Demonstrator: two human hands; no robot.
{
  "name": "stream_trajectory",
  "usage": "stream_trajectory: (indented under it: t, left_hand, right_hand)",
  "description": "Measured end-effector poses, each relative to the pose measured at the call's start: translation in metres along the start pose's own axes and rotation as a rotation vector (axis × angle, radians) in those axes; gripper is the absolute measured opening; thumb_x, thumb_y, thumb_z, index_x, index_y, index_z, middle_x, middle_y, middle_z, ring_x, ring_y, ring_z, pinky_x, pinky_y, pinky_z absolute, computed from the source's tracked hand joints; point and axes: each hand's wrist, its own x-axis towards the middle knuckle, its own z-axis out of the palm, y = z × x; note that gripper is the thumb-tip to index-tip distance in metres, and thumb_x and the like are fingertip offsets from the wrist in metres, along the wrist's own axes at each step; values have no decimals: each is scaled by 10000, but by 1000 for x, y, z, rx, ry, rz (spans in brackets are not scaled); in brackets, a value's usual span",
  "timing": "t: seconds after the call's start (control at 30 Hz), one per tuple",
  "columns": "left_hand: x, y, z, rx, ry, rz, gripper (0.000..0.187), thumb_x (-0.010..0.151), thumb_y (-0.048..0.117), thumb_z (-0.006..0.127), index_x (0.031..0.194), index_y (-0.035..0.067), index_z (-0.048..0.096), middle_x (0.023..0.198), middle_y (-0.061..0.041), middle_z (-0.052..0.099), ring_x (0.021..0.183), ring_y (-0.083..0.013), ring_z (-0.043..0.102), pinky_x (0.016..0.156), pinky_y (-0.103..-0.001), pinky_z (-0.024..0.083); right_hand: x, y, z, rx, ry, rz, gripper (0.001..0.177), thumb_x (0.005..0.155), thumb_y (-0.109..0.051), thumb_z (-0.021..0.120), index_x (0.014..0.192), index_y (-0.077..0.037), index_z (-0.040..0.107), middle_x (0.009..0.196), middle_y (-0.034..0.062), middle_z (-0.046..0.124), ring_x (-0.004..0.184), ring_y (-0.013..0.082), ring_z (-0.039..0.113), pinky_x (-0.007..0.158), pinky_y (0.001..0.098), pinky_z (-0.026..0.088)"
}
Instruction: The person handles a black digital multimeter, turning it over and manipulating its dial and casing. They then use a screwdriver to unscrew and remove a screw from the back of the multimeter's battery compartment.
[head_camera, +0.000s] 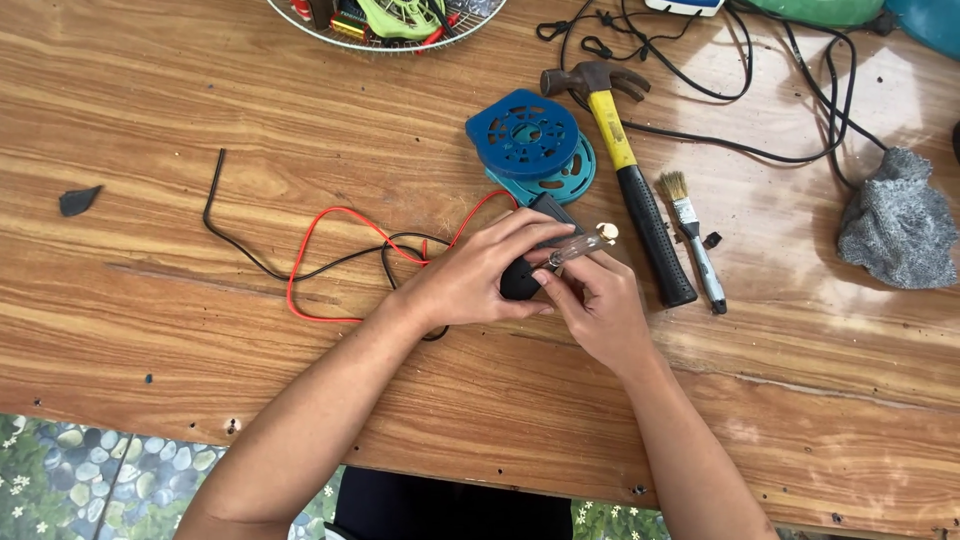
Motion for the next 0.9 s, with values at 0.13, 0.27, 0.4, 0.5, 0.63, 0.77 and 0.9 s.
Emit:
stream_trajectory:
  t: [0.13, 0.27, 0.4, 0.5, 0.63, 0.77, 0.9]
  left_hand:
    - [0, -2, 1, 18, 4, 22, 811, 734, 114, 920, 1434, 45, 516, 1284, -174, 597, 1131, -409, 623, 1003, -527, 524]
    - [-2, -1, -1, -14, 30, 51, 810, 733, 111, 903, 1436, 37, 507, 1266, -211, 598, 1097, -454, 617, 974, -571, 521]
    - [-5, -8, 1, 9, 34, 34, 780, 754, 96, 884, 1438, 63, 510, 1280, -182, 596, 1038, -391, 639, 946, -525, 534]
    - [-6, -7, 2, 21, 34, 34, 741, 765, 37, 857, 1425, 71, 524, 1284, -168, 599, 1042, -383, 645, 959, -511, 540]
    - [-5, -8, 6, 14, 23, 41, 692, 769, -12, 822, 1397, 62, 541, 1256, -182, 604, 1087, -441, 632, 978, -534, 535]
    - [-4, -16, 7, 68, 5, 38, 629, 760, -13, 802, 1342, 52, 574, 1251, -142, 604, 1017, -364, 634, 942, -474, 542]
    - [0, -10, 5, 64, 6, 28, 586, 780, 6, 791, 1327, 70, 590, 1223, -127, 614, 997, -351, 635, 920, -469, 545]
  right_hand:
    - [0, 3, 3, -15, 0, -9, 110, 917, -64, 742, 1012, -83, 795, 590, 56, 465, 449, 210, 545, 454, 285, 468]
    - [-7, 22, 3, -50, 24, -1, 259, 878, -110, 806, 667, -56, 665, 493, 85, 438, 413, 237, 476, 432, 291, 384]
    - [8, -11, 1, 15, 19, 31, 88, 810, -97, 857, 811, -93, 769, 684, 101, 630, 556, 241, 647, 555, 309, 507]
    - [1, -2, 4, -28, 16, 104, 65, 824, -101, 847, 855, -108, 791, 672, 49, 583, 531, 153, 613, 569, 274, 507]
    - [-3, 7, 5, -92, 10, 25, 46, 902, -91, 790, 877, -57, 771, 667, 115, 537, 592, 331, 638, 552, 346, 493]
    - [5, -4, 2, 34, 31, 41, 93, 857, -147, 834, 859, -77, 773, 713, 106, 590, 588, 218, 616, 557, 335, 481]
    - [12, -12, 4, 64, 36, 29, 198, 891, -115, 809, 727, -56, 715, 624, 69, 564, 546, 214, 552, 520, 279, 435]
